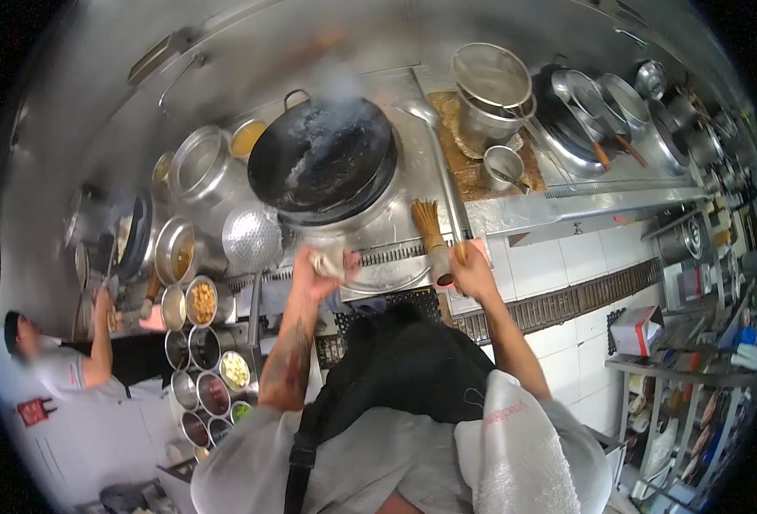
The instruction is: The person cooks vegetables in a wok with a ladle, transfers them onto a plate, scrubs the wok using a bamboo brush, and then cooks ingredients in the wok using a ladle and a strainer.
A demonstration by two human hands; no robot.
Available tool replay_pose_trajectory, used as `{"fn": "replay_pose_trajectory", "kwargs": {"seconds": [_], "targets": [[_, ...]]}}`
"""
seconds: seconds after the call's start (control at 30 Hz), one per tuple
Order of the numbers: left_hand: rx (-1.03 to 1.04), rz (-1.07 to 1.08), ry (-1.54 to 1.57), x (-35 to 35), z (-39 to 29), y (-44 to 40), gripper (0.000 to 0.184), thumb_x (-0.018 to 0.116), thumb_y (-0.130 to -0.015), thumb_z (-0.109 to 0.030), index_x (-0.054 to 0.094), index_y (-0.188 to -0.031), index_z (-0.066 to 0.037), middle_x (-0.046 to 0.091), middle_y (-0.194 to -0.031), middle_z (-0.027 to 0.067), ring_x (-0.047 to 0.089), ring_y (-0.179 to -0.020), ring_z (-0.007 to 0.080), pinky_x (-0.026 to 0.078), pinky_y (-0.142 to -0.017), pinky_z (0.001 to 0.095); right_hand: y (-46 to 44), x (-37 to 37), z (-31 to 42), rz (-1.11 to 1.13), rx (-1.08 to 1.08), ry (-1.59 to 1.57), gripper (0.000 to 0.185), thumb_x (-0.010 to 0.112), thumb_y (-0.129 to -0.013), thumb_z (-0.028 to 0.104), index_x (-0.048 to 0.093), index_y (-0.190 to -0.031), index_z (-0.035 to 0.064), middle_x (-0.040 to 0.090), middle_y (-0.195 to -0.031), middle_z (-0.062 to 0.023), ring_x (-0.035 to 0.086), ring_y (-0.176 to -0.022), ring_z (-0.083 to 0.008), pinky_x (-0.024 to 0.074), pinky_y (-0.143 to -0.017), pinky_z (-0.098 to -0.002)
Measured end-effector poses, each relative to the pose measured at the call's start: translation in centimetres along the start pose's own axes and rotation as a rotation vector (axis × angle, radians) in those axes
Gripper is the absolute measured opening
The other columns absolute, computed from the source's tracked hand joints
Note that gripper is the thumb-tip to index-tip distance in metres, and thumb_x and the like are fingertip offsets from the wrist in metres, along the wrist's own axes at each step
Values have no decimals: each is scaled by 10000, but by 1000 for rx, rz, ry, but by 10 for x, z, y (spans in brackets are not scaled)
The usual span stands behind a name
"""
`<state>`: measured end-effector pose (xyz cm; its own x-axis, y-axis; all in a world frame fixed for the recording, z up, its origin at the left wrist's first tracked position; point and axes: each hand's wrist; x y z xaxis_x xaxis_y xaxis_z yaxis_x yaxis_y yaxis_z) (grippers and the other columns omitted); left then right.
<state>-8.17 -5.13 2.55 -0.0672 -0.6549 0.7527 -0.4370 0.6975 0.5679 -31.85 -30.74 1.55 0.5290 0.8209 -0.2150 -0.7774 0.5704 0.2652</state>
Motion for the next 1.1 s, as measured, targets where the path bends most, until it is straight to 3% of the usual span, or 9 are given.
{"fn": "replay_pose_trajectory", "kwargs": {"seconds": [0.23, 0.4, 0.53, 0.67, 0.8, 0.93, 1.0, 1.07, 1.1], "targets": [[89, -247, 51, 13, -69, -107, 280, 502, -856, -369, 565, -1000, -138, 568, -973, 108, 604, -893, 322, 501, -693, 423, 88, -14, -48, 40, 136, -197, 81, 542, -924, 78, 468, -955, 64, 466, -586, -11, 404, -380, -97, 311, -344, -278], [21, -258, -38, 15, -76, -140, 237, 533, -884, -323, 540, -1016, -126, 583, -937, 74, 604, -792, 255, 485, -651, 387, 91, -1, -32, 0, 92, -185, 76, 538, -925, 77, 464, -943, 73, 442, -585, 8, 384, -386, -86, 312, -345, -265], [282, -393, -44, 8, -63, -122, 191, 529, -900, -144, 487, -1079, -92, 581, -860, 101, 599, -675, 218, 471, -505, 324, 93, 6, -4, 26, 125, -250, 73, 529, -931, 81, 457, -942, 84, 424, -582, 18, 375, -368, -82, 311, -326, -257], [336, -268, -510, -50, -102, -85, 149, 553, -892, -153, 509, -1003, -63, 569, -764, 97, 546, -512, 218, 425, -383, 350, 81, 5, -8, 30, 24, -147, 71, 528, -932, 92, 459, -946, 84, 414, -565, 19, 393, -362, -86, 317, -320, -259], [443, -443, -962, -48, -175, -49, 265, 637, -860, -220, 527, -1061, -88, 585, -814, 71, 591, -625, 223, 458, -442, 373, 74, 12, 29, 30, -26, -82, 44, 536, -880, 61, 497, -894, 45, 535, -625, -18, 433, -377, -104, 340, -343, -277], [739, -472, -1543, 11, -217, 11, 264, 654, -831, -197, 608, -885, 58, 623, -772, 107, 587, -605, 178, 469, -501, 355, 43, 15, 86, 150, 85, 181, 139, 568, -843, 126, 518, -799, 4, 572, -661, -79, 565, -533, -193, 472, -508, -350], [714, -376, -1632, 14, -224, 21, 322, 633, -831, -188, 589, -994, 87, 654, -814, 149, 641, -675, 277, 511, -596, 379, 32, 35, 69, 92, -32, 267, 158, 566, -846, 141, 519, -835, -9, 589, -690, -131, 604, -627, -264, 485, -586, -396], [1069, -433, -2182, 8, -220, 32, 414, 623, -822, -177, 533, -1122, 95, 674, -885, 222, 661, -797, 400, 522, -724, 416, 30, 55, 48, 21, -151, 361, 185, 565, -849, 156, 520, -870, -22, 605, -719, -183, 644, -721, -336, 497, -665, -442], [1163, -330, -2147, 18, -198, 51, 497, 632, -814, -161, 475, -1226, 68, 660, -963, 280, 635, -914, 466, 504, -811, 448, 44, 69, 36, -8, -162, 366, 204, 561, -852, 156, 509, -921, -29, 612, -769, -228, 636, -785, -398, 485, -709, -469]]}}
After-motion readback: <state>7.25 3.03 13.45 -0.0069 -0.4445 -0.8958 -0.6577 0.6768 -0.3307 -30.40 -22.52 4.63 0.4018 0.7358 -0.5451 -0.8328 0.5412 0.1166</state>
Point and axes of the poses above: each hand's wrist, its own y-axis away from the middle knuckle, its own x-axis out of the palm, z = x × y
